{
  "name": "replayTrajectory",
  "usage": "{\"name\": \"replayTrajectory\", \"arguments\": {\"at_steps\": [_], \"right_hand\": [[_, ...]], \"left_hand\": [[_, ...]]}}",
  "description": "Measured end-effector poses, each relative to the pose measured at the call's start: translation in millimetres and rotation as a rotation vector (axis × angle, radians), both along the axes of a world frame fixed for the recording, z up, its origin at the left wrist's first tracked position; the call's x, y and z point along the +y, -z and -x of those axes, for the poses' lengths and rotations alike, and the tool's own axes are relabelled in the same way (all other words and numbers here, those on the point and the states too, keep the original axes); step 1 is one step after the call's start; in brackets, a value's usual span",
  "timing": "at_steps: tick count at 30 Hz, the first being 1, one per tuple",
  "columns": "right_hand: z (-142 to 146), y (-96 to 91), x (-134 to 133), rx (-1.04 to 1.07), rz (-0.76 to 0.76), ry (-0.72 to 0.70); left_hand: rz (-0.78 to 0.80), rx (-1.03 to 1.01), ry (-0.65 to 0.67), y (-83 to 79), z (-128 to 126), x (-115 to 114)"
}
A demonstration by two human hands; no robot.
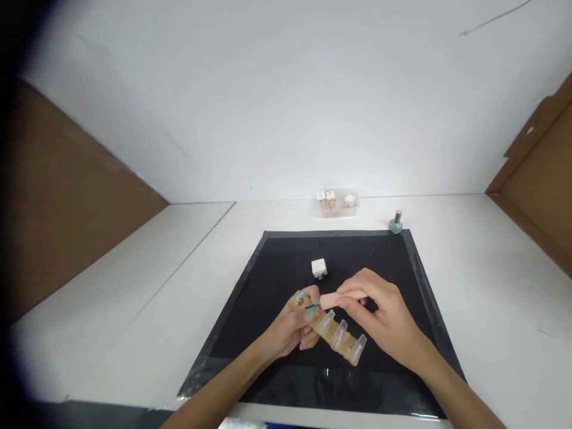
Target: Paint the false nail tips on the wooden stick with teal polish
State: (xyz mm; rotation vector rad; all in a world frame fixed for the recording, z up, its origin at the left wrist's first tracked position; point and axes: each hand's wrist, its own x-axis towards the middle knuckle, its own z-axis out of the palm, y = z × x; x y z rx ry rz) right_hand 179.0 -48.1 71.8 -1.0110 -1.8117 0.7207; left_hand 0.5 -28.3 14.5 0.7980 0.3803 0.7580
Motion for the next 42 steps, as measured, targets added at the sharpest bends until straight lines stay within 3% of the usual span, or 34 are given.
{"name": "replayTrajectory", "arguments": {"at_steps": [5,15,19,28,34,39,42], "right_hand": [[-0.6,-2.7,0.3,0.015,-0.056,-0.076],[-1.6,-3.2,0.1,-0.012,-0.114,-0.089],[0.0,-3.6,0.1,-0.003,-0.138,-0.034],[0.9,-5.3,-1.9,0.021,-0.054,-0.013],[3.2,-4.3,-2.0,0.005,-0.073,0.087],[1.7,-3.8,-2.3,0.037,-0.068,-0.005],[1.9,-3.8,-3.6,-0.009,-0.058,0.018]], "left_hand": [[-0.044,-0.005,-0.007,0.5,-1.1,0.7],[-0.076,-0.003,-0.038,3.2,-1.5,1.2],[-0.061,0.001,-0.035,3.6,-0.1,1.1],[-0.098,-0.024,-0.042,4.7,0.8,2.4],[-0.140,-0.045,-0.024,10.6,2.2,1.8],[-0.160,-0.060,-0.022,11.4,2.4,2.7],[-0.191,-0.047,-0.009,11.7,1.8,2.8]]}}
